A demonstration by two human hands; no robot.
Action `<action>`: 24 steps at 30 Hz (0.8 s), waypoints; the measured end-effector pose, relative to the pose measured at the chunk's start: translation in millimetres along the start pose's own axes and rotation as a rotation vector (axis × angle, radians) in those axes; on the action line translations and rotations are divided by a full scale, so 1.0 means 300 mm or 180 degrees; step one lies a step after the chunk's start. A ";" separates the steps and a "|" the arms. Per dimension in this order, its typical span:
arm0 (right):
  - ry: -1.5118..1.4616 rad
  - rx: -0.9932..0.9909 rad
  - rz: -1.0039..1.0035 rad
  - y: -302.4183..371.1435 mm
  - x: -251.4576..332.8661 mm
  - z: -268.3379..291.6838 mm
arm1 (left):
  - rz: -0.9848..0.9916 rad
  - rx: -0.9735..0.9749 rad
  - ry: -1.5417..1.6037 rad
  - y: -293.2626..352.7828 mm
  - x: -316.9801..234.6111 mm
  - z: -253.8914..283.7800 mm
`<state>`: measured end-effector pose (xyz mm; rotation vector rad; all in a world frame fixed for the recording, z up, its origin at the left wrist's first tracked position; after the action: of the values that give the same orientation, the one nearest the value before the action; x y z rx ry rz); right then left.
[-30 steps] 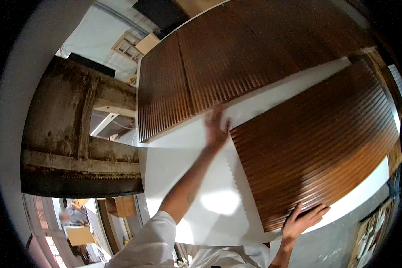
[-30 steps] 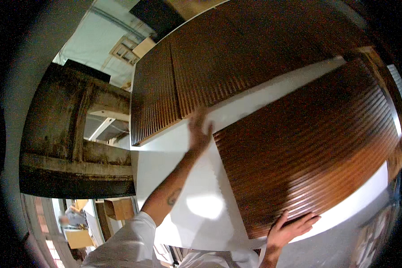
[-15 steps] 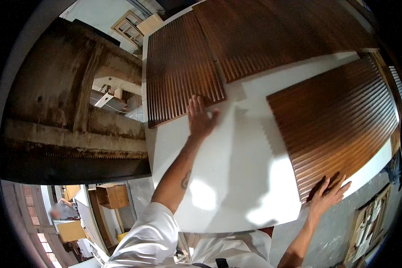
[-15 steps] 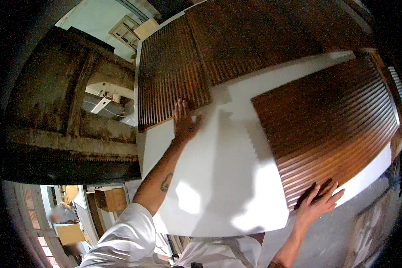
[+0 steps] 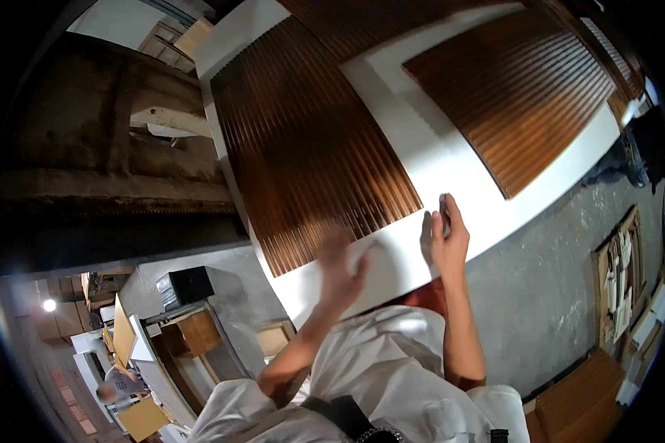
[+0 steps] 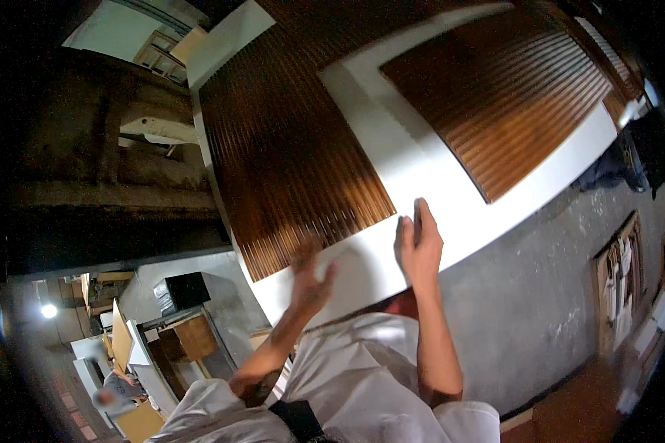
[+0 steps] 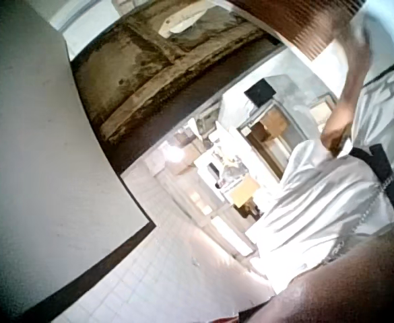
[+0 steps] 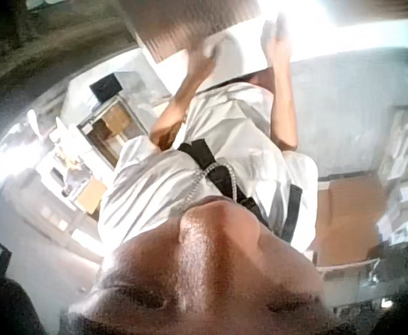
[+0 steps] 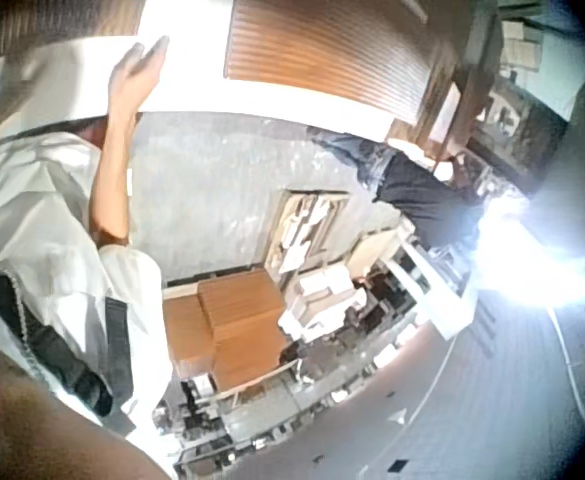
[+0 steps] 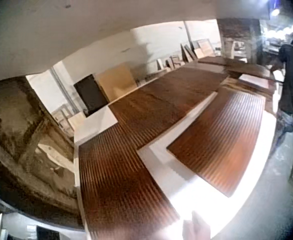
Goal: The person picks up and stacks several ribbed wooden panels on a white workbench. They align the panels, flip them over, and arrange them into a neat pile.
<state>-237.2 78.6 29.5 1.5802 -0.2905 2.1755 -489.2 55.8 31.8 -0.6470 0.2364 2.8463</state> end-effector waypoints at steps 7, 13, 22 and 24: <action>0.0966 0.0214 0.0833 0.159 -0.005 0.040 | 0.1615 -0.1169 0.2056 0.463 0.340 0.057; 0.0911 -0.0328 0.0306 0.314 -0.070 0.100 | 0.1801 -0.1073 0.3112 0.531 0.193 0.111; 0.0012 -0.0809 -0.0177 0.336 -0.205 0.194 | 0.2360 -0.0597 0.3857 0.646 0.126 0.072; -0.0164 -0.1044 -0.0469 0.347 -0.223 0.174 | 0.2523 -0.0388 0.3895 0.640 0.143 0.048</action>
<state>-223.8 -49.6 -7.7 1.4259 -0.5024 1.8674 -579.3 -119.3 46.5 -2.7428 0.5838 2.5780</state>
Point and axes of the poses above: each hand's wrist, its own y-axis away from the middle knuckle, its own z-axis out of the back of the hand, x = y × z, the point moved 3 cm from there along -y, towards the middle knuckle, and after that the axes turned 2 degrees about y, right-handed, at the moved point
